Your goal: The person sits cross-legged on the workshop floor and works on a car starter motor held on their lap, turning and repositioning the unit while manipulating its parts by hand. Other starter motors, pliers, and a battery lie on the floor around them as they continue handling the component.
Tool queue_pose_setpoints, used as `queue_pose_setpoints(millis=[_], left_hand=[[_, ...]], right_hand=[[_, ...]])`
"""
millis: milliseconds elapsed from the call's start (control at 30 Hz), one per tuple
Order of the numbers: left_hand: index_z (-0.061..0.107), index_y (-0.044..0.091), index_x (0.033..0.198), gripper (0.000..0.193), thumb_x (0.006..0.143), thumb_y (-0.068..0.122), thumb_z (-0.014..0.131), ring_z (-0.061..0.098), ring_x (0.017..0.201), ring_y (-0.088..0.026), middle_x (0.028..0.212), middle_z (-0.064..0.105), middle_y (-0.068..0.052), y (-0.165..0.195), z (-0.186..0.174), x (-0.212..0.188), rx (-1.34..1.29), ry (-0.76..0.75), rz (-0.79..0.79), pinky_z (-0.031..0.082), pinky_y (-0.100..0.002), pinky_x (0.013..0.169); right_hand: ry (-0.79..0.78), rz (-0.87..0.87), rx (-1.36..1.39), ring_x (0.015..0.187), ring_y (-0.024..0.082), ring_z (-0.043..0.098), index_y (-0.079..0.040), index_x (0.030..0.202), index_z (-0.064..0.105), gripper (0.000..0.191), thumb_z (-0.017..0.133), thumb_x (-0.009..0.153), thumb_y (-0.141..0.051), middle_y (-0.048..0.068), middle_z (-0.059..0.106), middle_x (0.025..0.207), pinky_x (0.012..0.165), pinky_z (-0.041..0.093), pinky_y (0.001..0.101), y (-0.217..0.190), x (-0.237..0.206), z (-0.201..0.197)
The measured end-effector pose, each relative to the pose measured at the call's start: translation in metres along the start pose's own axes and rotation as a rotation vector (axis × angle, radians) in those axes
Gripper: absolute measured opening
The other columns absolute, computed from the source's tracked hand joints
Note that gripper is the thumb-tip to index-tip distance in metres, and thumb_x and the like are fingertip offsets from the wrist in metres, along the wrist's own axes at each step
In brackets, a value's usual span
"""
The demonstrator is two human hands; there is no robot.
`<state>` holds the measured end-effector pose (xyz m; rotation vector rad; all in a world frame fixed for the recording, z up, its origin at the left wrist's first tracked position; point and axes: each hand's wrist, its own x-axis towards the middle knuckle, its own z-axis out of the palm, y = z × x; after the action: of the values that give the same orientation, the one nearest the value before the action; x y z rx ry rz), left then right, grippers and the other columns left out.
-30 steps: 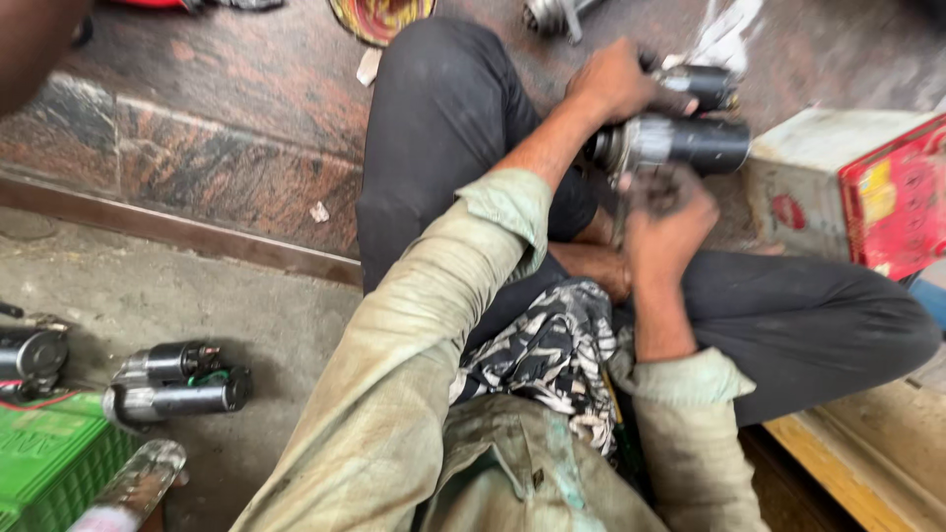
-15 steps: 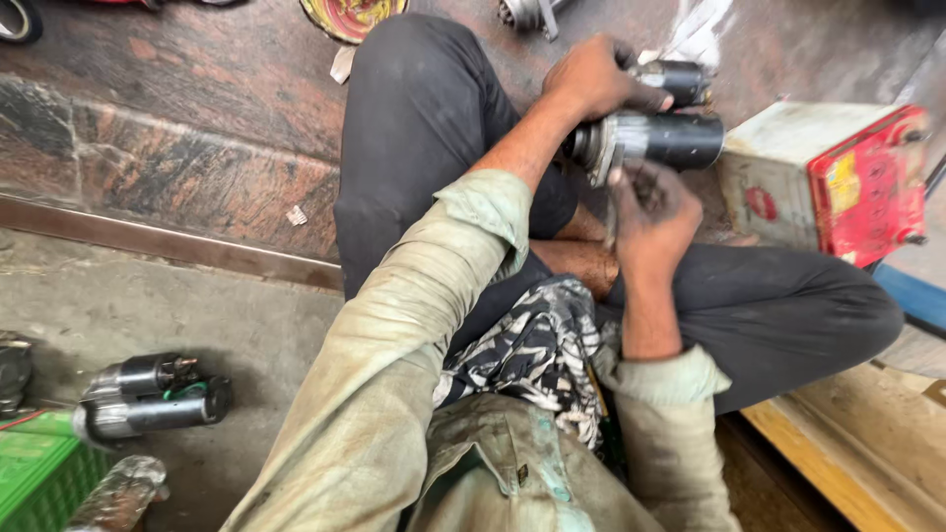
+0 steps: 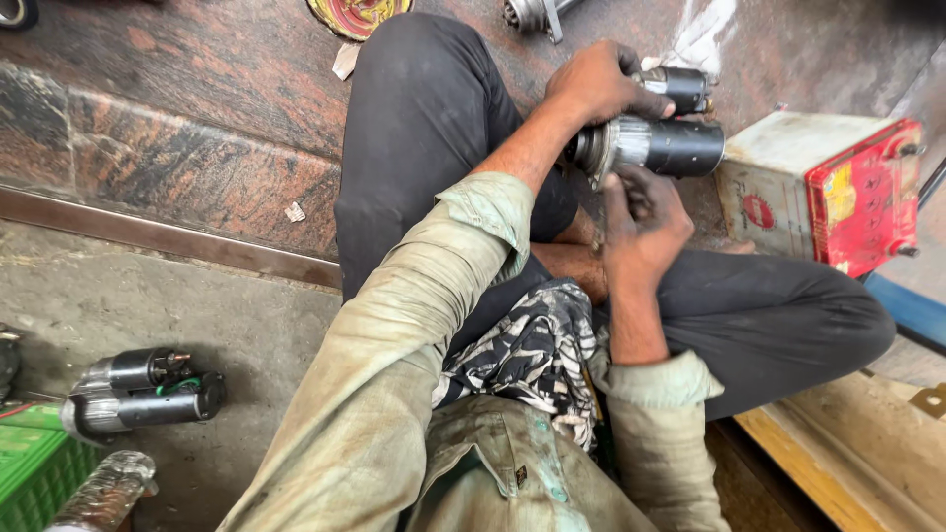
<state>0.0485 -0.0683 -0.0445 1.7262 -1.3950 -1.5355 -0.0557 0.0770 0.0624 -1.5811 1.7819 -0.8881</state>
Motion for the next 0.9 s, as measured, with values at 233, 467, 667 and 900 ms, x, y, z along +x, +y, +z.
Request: queue_pose_setpoints(millis=[233, 467, 667, 900], left_hand=[[0.080, 0.013, 0.096, 0.071, 0.044, 0.059, 0.094, 0.078, 0.087, -0.021, 0.091, 0.080, -0.007, 0.001, 0.001, -0.001, 0.017, -0.078, -0.041, 0.057, -0.036, 0.082], [0.078, 0.014, 0.109, 0.081, 0.045, 0.061, 0.092, 0.077, 0.089, -0.021, 0.096, 0.079, -0.007, -0.004, 0.007, 0.003, 0.018, -0.043, -0.034, 0.057, -0.036, 0.083], [0.076, 0.010, 0.105, 0.086, 0.043, 0.068, 0.090, 0.077, 0.093, -0.023, 0.100, 0.079, -0.011, 0.002, -0.001, 0.002, 0.114, -0.096, -0.059, 0.056, -0.037, 0.087], [0.073, 0.003, 0.106, 0.090, 0.051, 0.073, 0.087, 0.075, 0.097, -0.030, 0.104, 0.075, -0.020, 0.010, -0.015, -0.005, 0.265, -0.062, -0.085, 0.056, -0.040, 0.088]], right_hand=[[-0.006, 0.082, 0.126, 0.085, 0.006, 0.065, 0.004, 0.112, 0.071, 0.014, 0.077, 0.100, -0.002, 0.004, 0.071, 0.098, 0.075, 0.055, 0.0218, 0.007, 0.000, 0.004], [-0.012, 0.030, -0.050, 0.077, 0.007, 0.061, 0.004, 0.110, 0.074, 0.011, 0.078, 0.101, -0.001, 0.006, 0.069, 0.090, 0.065, 0.048, 0.0235, 0.001, 0.008, 0.004], [-0.022, 0.071, 0.057, 0.079, 0.007, 0.061, 0.002, 0.108, 0.070, 0.012, 0.074, 0.098, -0.002, 0.003, 0.069, 0.097, 0.067, 0.050, 0.0230, 0.027, 0.000, -0.003], [0.437, 0.347, 0.299, 0.093, 0.007, 0.058, -0.009, 0.120, 0.053, 0.016, 0.062, 0.108, -0.013, -0.001, 0.060, 0.110, 0.068, 0.054, 0.0255, 0.103, 0.029, -0.034]])
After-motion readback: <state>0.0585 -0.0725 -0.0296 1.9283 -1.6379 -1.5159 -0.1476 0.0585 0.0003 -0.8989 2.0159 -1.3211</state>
